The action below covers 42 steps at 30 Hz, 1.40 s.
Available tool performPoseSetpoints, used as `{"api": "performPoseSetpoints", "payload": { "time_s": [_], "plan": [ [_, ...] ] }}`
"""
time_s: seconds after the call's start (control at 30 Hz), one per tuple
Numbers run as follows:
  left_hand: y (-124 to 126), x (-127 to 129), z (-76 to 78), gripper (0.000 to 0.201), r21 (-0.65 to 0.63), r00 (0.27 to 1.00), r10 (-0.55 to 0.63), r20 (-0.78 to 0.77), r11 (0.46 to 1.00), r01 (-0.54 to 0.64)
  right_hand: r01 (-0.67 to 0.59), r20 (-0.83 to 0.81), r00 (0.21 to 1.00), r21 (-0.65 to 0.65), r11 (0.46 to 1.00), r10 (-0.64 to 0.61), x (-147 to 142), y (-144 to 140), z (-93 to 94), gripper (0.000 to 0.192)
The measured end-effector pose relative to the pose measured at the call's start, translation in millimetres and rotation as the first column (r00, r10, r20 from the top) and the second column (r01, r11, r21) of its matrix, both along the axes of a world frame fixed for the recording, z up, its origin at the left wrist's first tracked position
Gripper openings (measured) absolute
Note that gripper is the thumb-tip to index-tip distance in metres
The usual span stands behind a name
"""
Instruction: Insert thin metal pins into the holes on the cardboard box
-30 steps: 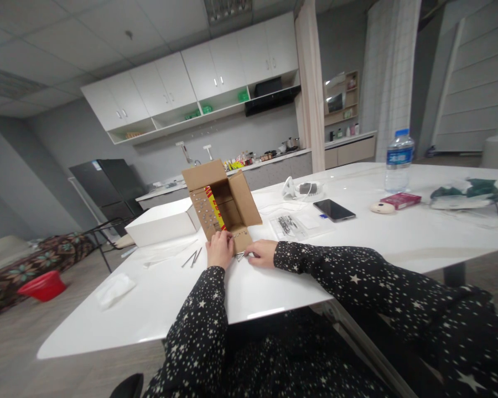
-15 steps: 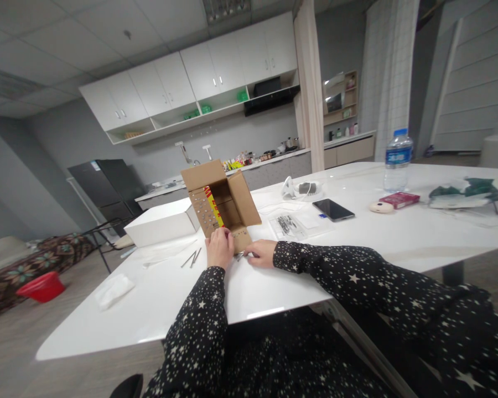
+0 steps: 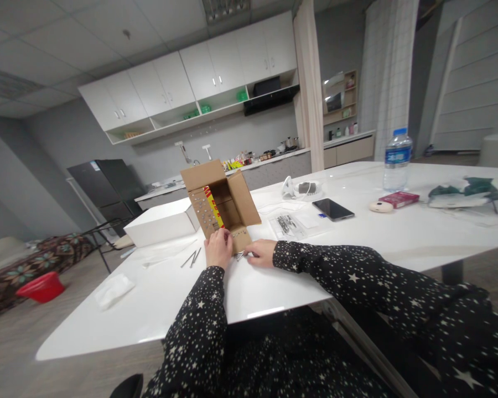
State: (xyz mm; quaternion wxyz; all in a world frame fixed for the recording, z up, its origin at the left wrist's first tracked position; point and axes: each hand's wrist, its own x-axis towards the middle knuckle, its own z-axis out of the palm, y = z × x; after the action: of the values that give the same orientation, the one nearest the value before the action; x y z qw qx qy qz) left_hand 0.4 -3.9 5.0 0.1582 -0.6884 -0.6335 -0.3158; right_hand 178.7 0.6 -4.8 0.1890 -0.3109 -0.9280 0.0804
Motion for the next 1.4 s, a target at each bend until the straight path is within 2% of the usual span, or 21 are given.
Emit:
{"api": "performPoseSetpoints", "payload": {
  "time_s": [0.23,0.33,0.5,0.7,0.9,1.23,1.4],
  "plan": [
    [-1.7,2.1,5.5,0.009,0.197,0.986,-0.082,0.145,0.979,0.053,-0.003,0.006,1.000,0.011,1.000,0.003,-0.4,0.1,0.4,0.033],
    [-3.8,3.5,7.0,0.008,0.233,0.978,-0.127,0.163,0.969,0.087,0.000,-0.001,1.000,0.013,1.000,0.000,-0.3,-0.7,0.7,0.033],
    [-5.6,5.1,5.4,0.006,0.088,0.973,-0.202,0.114,0.977,0.193,-0.014,0.015,1.000,-0.008,1.000,0.014,0.8,-2.1,2.4,0.034],
    [-7.0,6.0,3.9,0.005,-0.099,0.970,-0.235,0.067,0.966,0.241,-0.023,0.005,1.000,-0.006,1.000,0.023,0.4,0.7,0.2,0.032],
    [-9.7,8.2,5.7,0.007,-0.150,0.978,-0.207,-0.001,0.967,0.205,-0.031,0.010,0.999,0.000,1.000,0.031,-0.1,0.9,0.2,0.030],
    [-4.1,0.4,2.0,0.013,-0.069,0.998,-0.038,0.047,0.997,0.041,-0.015,0.008,1.000,-0.006,1.000,0.015,0.2,-0.5,1.6,0.033],
    [0.0,-1.2,-2.1,0.017,-0.063,1.000,-0.014,0.001,0.998,0.014,-0.017,0.015,1.000,0.005,1.000,0.017,-0.5,0.1,1.3,0.034]
  ]
}}
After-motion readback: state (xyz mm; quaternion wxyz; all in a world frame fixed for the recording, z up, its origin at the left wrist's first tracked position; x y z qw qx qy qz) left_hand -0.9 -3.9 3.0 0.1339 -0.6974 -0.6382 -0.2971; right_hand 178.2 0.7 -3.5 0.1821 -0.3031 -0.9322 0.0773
